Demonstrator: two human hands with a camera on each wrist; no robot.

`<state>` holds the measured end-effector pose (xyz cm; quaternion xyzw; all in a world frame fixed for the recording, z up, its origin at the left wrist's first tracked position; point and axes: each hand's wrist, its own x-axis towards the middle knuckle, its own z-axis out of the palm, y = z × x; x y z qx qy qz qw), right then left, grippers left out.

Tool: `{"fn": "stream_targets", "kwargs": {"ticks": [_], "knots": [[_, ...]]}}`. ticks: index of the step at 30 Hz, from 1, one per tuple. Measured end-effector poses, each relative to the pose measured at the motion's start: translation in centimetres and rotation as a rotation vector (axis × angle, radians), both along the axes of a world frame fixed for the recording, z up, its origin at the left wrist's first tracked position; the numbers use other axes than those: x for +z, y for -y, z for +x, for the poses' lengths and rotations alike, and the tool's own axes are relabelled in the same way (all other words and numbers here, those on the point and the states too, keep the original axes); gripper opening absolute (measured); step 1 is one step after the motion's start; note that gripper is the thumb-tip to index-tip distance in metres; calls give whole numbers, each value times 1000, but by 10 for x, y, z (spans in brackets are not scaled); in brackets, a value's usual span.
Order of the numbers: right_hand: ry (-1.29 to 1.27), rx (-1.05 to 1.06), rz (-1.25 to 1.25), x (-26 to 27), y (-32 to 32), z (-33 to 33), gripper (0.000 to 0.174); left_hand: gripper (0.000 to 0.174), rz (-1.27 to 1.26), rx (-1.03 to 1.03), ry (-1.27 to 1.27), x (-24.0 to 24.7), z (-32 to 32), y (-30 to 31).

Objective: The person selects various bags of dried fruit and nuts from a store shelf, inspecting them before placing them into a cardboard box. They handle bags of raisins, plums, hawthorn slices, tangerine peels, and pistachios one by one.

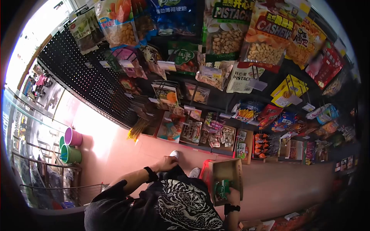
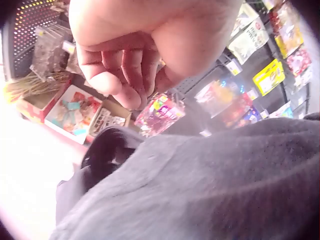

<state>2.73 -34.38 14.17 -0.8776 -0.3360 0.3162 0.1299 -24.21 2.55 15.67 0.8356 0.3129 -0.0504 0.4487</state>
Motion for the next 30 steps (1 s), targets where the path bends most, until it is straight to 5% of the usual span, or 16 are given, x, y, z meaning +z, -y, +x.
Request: {"fn": "stream_targets", "kwargs": {"ticks": [4,8,10,11,12,14,15,17,19,21,24,25,26,30], "knots": [[-25,169,134,126,-73,1,26,42,-15,-330,135,81,54,10],[-112,393,349,220,-152,-14,21,50,178,-416,556,130,77,3],[-32,405,481,249,-187,-22,20,60,-10,-433,616,143,80,-17],[28,412,611,258,-204,-27,19,51,1,-337,705,144,79,-33],[45,406,615,263,-219,-33,19,37,-137,-246,713,150,76,-49],[-12,199,851,269,-249,-45,21,23,-29,-156,919,163,72,-81],[-40,185,792,272,-264,-46,20,21,-224,-143,824,164,63,-96],[-390,-130,922,221,-305,-59,22,18,-628,-86,793,171,52,-118],[-561,-219,1013,186,-330,-68,26,19,-627,-24,702,172,50,-133],[-915,-521,1286,173,-355,-84,41,22,-593,94,671,176,47,-144],[-977,-364,1392,167,-385,-98,56,27,-622,295,865,163,55,-171],[-823,-295,1237,151,-388,-95,58,27,-701,376,839,164,61,-183],[-655,-232,967,141,-389,-93,56,23,-821,439,856,165,69,-196],[-636,-336,1135,152,-434,-97,40,21,-598,390,917,183,96,-233]]}}
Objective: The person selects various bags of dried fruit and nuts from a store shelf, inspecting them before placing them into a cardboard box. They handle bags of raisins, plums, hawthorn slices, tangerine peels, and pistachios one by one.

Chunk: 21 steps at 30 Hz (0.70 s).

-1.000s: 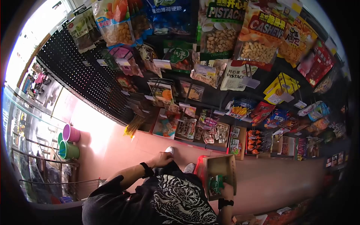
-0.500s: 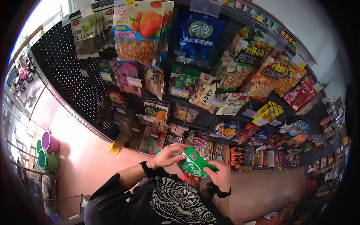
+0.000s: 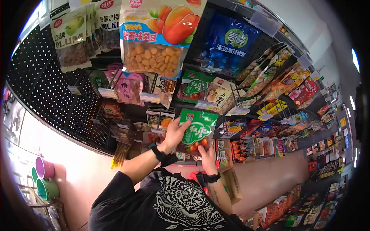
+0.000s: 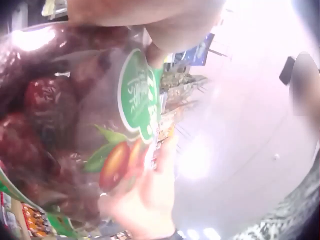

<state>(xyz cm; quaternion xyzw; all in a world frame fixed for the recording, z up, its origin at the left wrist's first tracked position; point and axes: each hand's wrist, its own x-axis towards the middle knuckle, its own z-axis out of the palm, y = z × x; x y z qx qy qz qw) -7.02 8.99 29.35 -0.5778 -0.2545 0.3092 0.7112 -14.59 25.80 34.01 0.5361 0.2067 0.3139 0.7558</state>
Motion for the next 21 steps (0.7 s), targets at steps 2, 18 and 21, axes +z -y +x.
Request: {"fn": "stream_targets", "kwargs": {"ticks": [2,18,21], "knots": [[46,-53,-48,9,-13,9,40,21,65,20,7,6,10,-12],[41,-155,-17,8,-42,31,45,18,-3,11,171,12,29,-37],[34,-170,44,19,-44,27,39,20,29,-6,139,18,30,-38]]}}
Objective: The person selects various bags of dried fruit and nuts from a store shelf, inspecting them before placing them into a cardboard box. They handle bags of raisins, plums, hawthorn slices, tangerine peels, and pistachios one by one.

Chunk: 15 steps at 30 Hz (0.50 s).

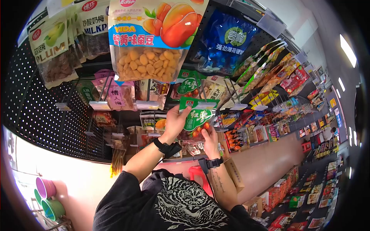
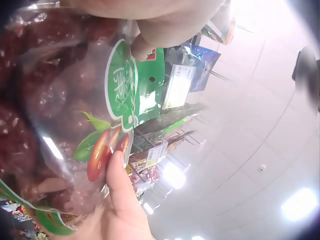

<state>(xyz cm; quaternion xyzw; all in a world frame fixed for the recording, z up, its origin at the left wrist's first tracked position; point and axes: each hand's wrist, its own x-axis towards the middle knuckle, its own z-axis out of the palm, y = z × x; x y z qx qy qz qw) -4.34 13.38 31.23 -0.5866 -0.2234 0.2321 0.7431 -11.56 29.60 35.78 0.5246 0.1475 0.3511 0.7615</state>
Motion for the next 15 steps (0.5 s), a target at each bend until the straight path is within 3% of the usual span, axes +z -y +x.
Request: {"fn": "stream_targets", "kwargs": {"ticks": [5,7,15], "knots": [[-44,-34,35,2,4,3,36,23,216,59,-107,-5,9,-8],[-43,-8,-28,-2,8,7,46,23,242,39,-120,5,10,-15],[-67,-12,-25,5,3,2,41,21,331,39,-92,11,19,-20]]}}
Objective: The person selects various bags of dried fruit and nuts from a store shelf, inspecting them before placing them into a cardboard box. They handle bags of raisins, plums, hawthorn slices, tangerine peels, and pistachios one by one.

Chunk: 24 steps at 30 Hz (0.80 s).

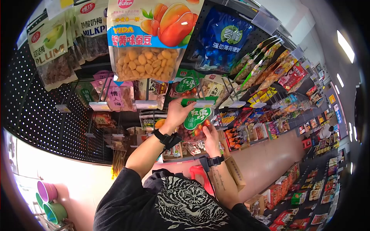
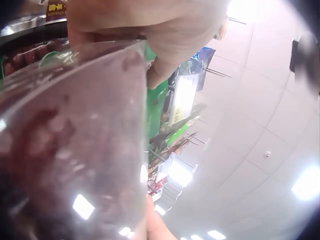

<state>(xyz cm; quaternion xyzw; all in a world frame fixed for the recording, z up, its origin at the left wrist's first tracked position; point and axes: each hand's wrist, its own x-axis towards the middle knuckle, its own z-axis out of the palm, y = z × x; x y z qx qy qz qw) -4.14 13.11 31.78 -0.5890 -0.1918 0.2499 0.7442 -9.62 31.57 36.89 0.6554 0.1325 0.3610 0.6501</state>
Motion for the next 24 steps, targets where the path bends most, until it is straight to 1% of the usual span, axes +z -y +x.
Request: {"fn": "stream_targets", "kwargs": {"ticks": [2,6,8,9,11,14,16,17,19,23,24], "knots": [[2,-1,-2,-1,0,0,40,14,-71,-56,-29,-2,2,-2],[36,14,4,-2,1,5,38,14,-31,-56,33,1,3,-3],[46,12,-8,-1,3,6,38,15,-74,-43,76,-1,3,-1],[20,18,-6,-1,4,6,37,15,-72,-50,74,-3,4,-1],[-11,19,-6,-2,5,3,37,16,-33,20,42,-9,5,0],[-27,9,15,6,6,1,36,17,35,36,28,1,7,-1],[-121,23,51,15,5,-1,35,17,6,18,15,9,6,0],[-119,19,54,13,5,1,35,17,-20,-2,4,12,7,1],[-11,-4,25,6,6,5,35,18,-8,9,41,5,9,3],[-26,2,3,-1,8,0,34,20,0,27,117,-19,14,1],[-29,0,3,-3,8,-1,34,20,0,25,114,-18,11,1]]}}
